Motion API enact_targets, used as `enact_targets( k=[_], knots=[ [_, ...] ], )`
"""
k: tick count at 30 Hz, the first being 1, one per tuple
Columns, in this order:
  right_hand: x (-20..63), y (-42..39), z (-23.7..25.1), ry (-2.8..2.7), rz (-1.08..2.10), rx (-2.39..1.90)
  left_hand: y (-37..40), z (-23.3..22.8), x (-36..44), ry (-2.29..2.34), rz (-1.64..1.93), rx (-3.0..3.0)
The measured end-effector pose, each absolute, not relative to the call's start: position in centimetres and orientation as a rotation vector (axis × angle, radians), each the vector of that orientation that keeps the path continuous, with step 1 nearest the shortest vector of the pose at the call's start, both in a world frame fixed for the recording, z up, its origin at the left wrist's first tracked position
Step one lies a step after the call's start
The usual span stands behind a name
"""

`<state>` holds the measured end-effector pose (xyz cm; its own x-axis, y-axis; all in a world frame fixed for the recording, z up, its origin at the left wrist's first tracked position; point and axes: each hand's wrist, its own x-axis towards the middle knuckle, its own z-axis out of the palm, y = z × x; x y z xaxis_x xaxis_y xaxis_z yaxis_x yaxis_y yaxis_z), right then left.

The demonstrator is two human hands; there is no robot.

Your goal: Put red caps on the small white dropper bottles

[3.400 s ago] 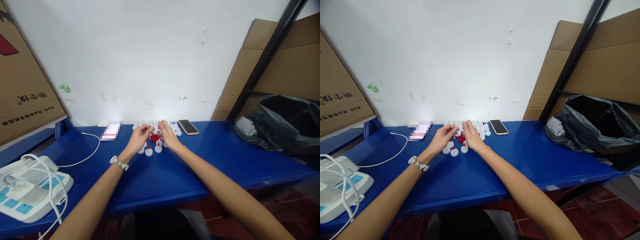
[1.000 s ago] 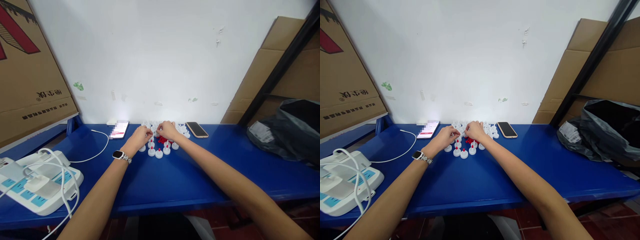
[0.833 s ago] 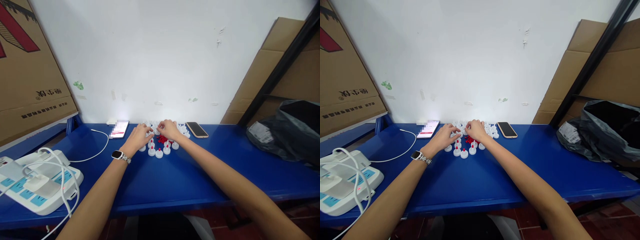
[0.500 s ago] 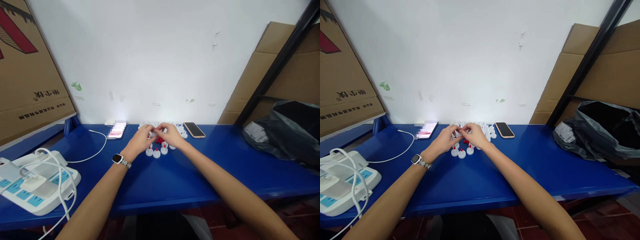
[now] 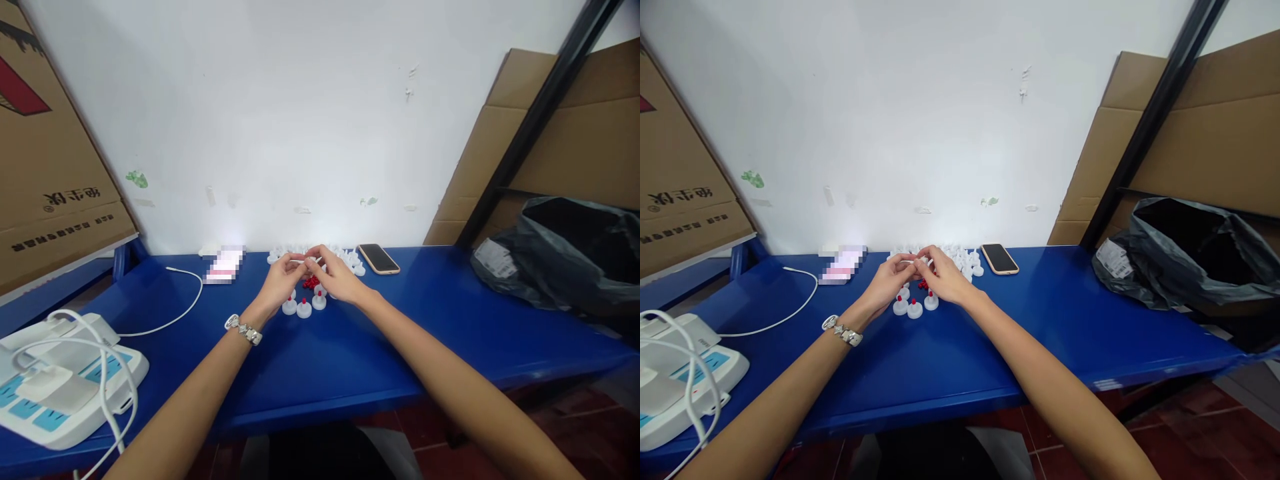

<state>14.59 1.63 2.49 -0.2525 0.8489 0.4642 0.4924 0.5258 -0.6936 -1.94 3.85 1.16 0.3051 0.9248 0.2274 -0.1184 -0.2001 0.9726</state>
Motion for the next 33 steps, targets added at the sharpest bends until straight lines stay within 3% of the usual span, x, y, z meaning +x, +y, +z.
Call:
enact_targets(
  k=[7,11,16,22,33],
  knots=[
    [14.4,1.6,2.3,-1.865,0.490,-1.134,3.6,1.9,-1.5,0.779,1.146,1.440],
    [15.1,2.4,1.9,-1.717,0.503,-1.179,3.7,2.3,-2.7,1.141,1.145,2.057],
    [15.8,3.2,1.4,-1.623,0.560,-1.219,4.0,1.8,-3.2,1.492,0.747,2.755],
    [15.6,3.3,1.2,-1.612,0.583,-1.217,4.7,1.5,-2.1,1.608,0.564,2.833],
    [15.6,3.4,1.0,-1.634,0.596,-1.229,6.0,0.5,-1.8,1.456,0.802,2.726]
  ],
)
